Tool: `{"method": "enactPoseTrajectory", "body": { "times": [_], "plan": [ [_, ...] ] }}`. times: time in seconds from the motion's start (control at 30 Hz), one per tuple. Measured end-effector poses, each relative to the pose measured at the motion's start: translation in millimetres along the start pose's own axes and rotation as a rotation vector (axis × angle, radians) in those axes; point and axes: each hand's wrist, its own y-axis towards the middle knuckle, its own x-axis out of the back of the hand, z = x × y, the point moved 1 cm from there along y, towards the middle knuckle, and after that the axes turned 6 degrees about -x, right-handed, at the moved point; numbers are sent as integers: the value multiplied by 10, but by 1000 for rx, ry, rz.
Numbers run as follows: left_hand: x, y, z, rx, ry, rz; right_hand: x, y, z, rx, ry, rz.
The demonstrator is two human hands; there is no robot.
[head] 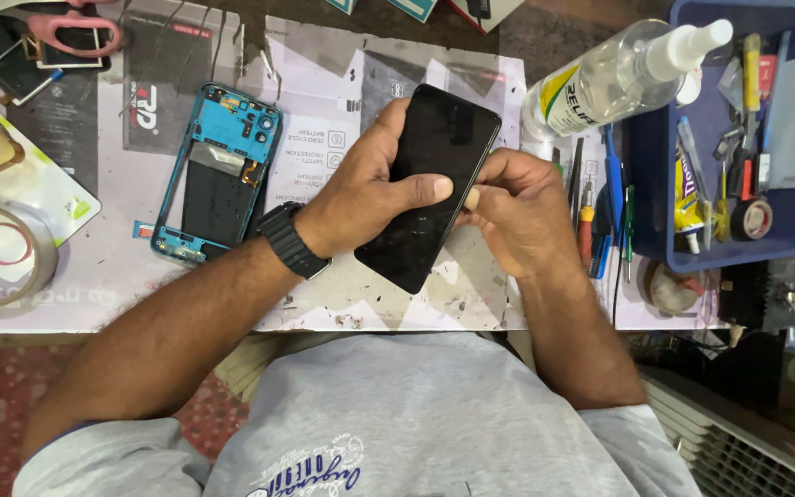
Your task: The person reassembles a disassembled smartphone by connecting internal components and securing the battery. They then power on the device to verify functionality, showing the Motorola boot screen.
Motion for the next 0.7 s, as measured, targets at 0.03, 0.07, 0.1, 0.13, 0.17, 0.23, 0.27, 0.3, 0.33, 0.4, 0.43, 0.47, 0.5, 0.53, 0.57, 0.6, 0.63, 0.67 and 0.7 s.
{"method": "enactPoseTrajectory", "body": {
  "times": [0.03, 0.07, 0.1, 0.13, 0.17, 0.23, 0.27, 0.3, 0.33, 0.4, 0.43, 0.47, 0.5, 0.53, 0.57, 0.6, 0.63, 0.67, 0.7],
  "plan": [
    [1, 3, 0, -4, 5, -1, 5, 1, -2, -2, 0, -4],
    [3, 2, 3, -7, 11, -2, 11, 0, -6, -5, 1, -9],
    [6, 3, 6, -10, 16, -3, 17, -1, -8, -10, -5, -12],
    [7, 1, 12, -7, 23, -4, 23, -6, -10, -15, -11, -16],
    [9, 1, 18, -4, 30, -4, 28, -8, -10, -21, -16, -21],
    [18, 6, 24, -22, 75, -7, 34, 0, -10, -21, -27, -21],
    [19, 8, 29, -42, 112, -10, 37, 0, -9, -22, -32, -23],
    [22, 8, 32, -63, 148, -12, 40, 1, -11, -24, -36, -28],
    [25, 14, 39, -55, 139, -14, 41, 5, -10, -24, -40, -31],
    [30, 16, 47, -40, 122, -18, 41, 11, -9, -27, -43, -36],
    [31, 13, 48, -45, 132, -21, 40, 11, -9, -29, -42, -36],
    [33, 11, 48, -50, 141, -23, 39, 14, -8, -31, -41, -36],
    [35, 10, 48, -56, 151, -25, 38, 15, -6, -32, -42, -29],
    [36, 8, 49, -49, 159, -25, 38, 14, -4, -33, -42, -22],
    [38, 8, 50, -43, 168, -25, 39, 15, -3, -33, -43, -14],
    [42, 11, 50, -37, 176, -23, 42, 18, -1, -31, -40, -9],
    [47, 15, 49, -47, 181, -23, 46, 23, 0, -29, -36, -3],
    [47, 14, 52, -55, 184, -22, 53, 19, -2, -28, -33, 0],
    [46, 12, 56, -63, 188, -21, 61, 16, -6, -26, -39, -2]
  ]
}}
